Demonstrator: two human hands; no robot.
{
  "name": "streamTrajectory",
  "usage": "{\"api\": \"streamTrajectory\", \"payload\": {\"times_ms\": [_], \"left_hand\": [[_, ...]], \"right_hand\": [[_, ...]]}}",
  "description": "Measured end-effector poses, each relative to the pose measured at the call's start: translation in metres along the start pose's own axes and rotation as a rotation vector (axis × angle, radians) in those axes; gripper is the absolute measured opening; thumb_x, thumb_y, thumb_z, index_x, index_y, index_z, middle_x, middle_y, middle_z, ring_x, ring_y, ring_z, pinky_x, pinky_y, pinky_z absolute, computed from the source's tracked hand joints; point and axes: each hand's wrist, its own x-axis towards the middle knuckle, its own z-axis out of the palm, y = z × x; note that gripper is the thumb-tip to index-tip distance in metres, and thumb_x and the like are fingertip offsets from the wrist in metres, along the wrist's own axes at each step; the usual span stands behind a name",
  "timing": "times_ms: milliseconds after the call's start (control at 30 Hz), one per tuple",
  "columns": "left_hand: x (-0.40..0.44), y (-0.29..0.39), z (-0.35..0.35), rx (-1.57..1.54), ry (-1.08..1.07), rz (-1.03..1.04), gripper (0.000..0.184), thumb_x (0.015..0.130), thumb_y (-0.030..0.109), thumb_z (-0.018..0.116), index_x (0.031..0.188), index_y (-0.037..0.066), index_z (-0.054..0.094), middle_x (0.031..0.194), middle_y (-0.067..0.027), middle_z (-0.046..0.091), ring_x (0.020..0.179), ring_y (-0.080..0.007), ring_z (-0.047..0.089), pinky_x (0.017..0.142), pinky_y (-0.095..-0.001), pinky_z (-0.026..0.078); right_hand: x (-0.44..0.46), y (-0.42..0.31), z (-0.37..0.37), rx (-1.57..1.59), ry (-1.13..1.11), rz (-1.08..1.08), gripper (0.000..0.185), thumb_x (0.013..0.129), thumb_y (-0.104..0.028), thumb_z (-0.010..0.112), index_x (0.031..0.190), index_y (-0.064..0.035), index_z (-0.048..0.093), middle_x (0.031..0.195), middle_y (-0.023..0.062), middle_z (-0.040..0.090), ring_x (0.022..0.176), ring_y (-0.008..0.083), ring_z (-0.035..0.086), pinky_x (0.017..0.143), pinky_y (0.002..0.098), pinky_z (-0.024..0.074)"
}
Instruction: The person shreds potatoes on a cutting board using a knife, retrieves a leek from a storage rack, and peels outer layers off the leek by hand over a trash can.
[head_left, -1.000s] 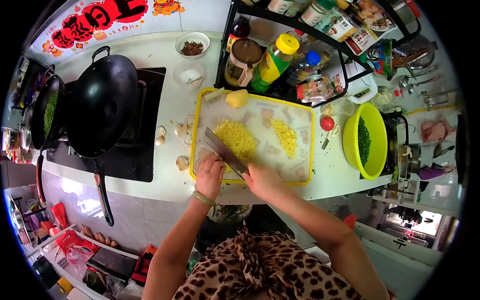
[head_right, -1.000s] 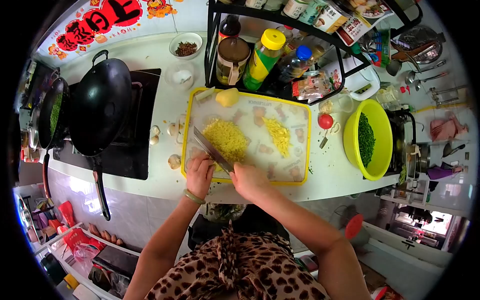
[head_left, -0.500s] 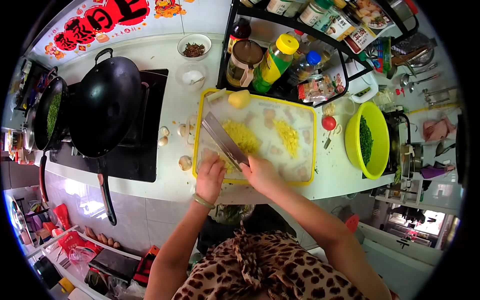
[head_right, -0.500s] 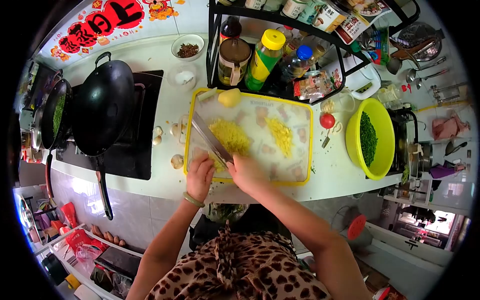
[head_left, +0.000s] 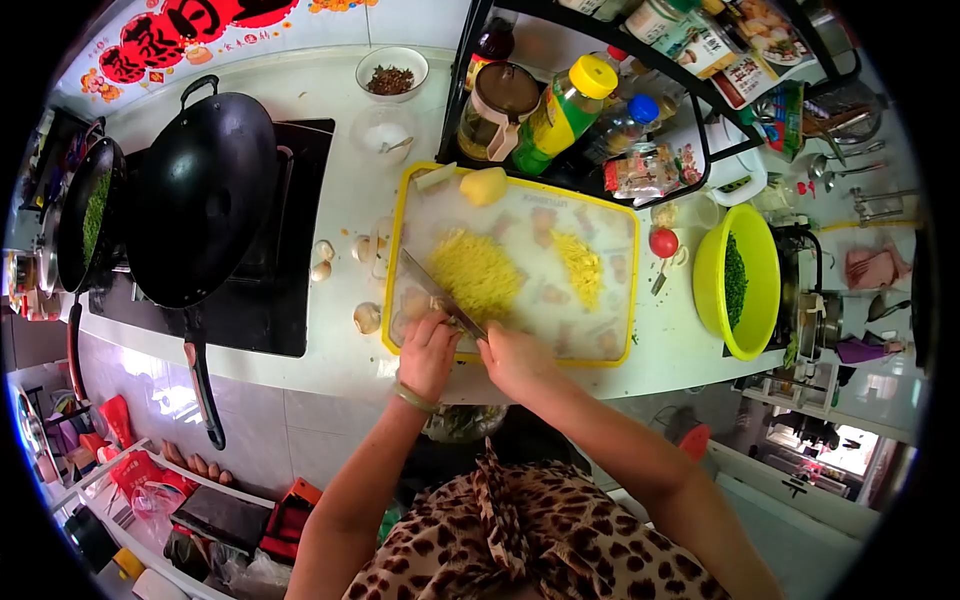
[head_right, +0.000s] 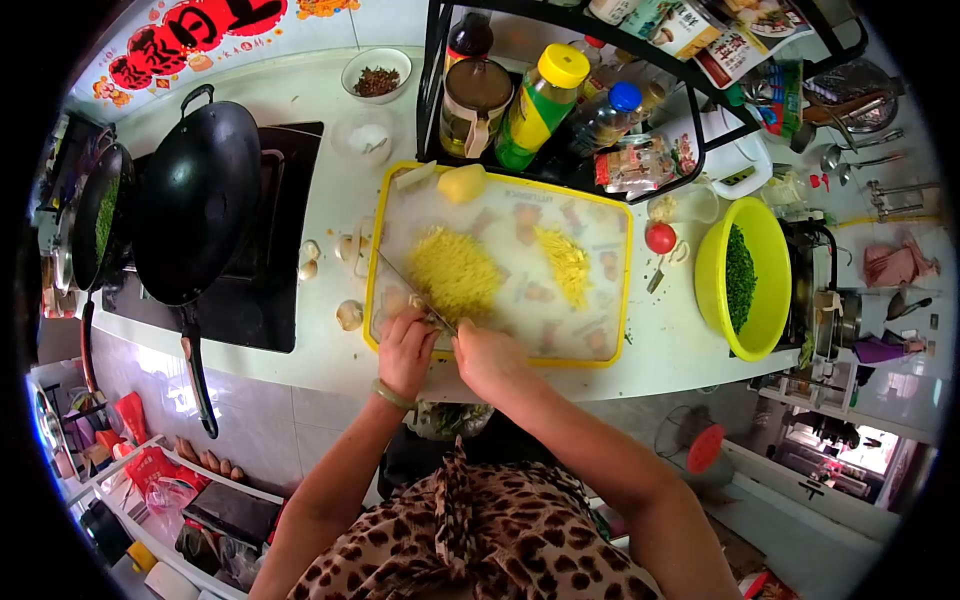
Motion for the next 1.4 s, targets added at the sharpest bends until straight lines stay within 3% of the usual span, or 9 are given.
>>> {"api": "streamTrajectory", "payload": {"times_ms": [267,567,967,1267,1400], "left_hand": [[0.005,0.000,-0.008,0.007,-0.048,0.069,0.021,0.071,0.004,0.070,0.090,0.003,0.061,0.103,-0.0123,0.058,0.093,-0.0332,0.054,0.079,-0.0409,0.046],[0.002,-0.001,-0.001,0.036,-0.004,0.055,0.016,0.071,0.004,0.068,0.086,0.004,0.062,0.102,-0.0105,0.059,0.093,-0.0317,0.055,0.080,-0.0396,0.047],[0.002,-0.001,0.001,0.004,0.003,0.046,0.010,0.072,0.001,0.068,0.078,0.004,0.061,0.098,-0.0101,0.060,0.089,-0.0305,0.056,0.076,-0.0387,0.047],[0.001,-0.002,-0.001,0.032,0.018,0.062,0.011,0.071,0.000,0.067,0.079,0.003,0.061,0.098,-0.0118,0.060,0.089,-0.0312,0.057,0.076,-0.0385,0.047],[0.000,-0.002,-0.002,0.030,0.010,0.060,0.010,0.072,0.000,0.067,0.080,0.003,0.061,0.098,-0.0111,0.060,0.090,-0.0312,0.057,0.077,-0.0384,0.047]], "right_hand": [[0.016,0.017,0.013,0.127,0.249,-0.045,0.022,0.091,-0.023,0.050,0.087,-0.0018,0.052,0.072,0.0191,0.061,0.067,0.0401,0.060,0.060,0.0504,0.0462],[-0.008,0.020,-0.003,0.033,0.020,-0.054,0.022,0.090,-0.023,0.051,0.086,-0.0016,0.052,0.072,0.0186,0.062,0.069,0.0392,0.061,0.061,0.0497,0.0470],[0.011,0.012,0.016,0.125,0.181,0.001,0.021,0.090,-0.022,0.052,0.085,-0.0021,0.051,0.069,0.0182,0.061,0.065,0.0404,0.060,0.059,0.0508,0.0462],[-0.008,0.015,0.002,-0.004,0.027,-0.064,0.021,0.090,-0.022,0.051,0.085,-0.0024,0.051,0.070,0.0172,0.062,0.066,0.0381,0.061,0.059,0.0496,0.0469],[-0.004,0.010,0.015,0.041,0.057,-0.056,0.020,0.090,-0.021,0.050,0.083,-0.0025,0.051,0.069,0.0178,0.061,0.064,0.0382,0.061,0.057,0.0492,0.0466]]}}
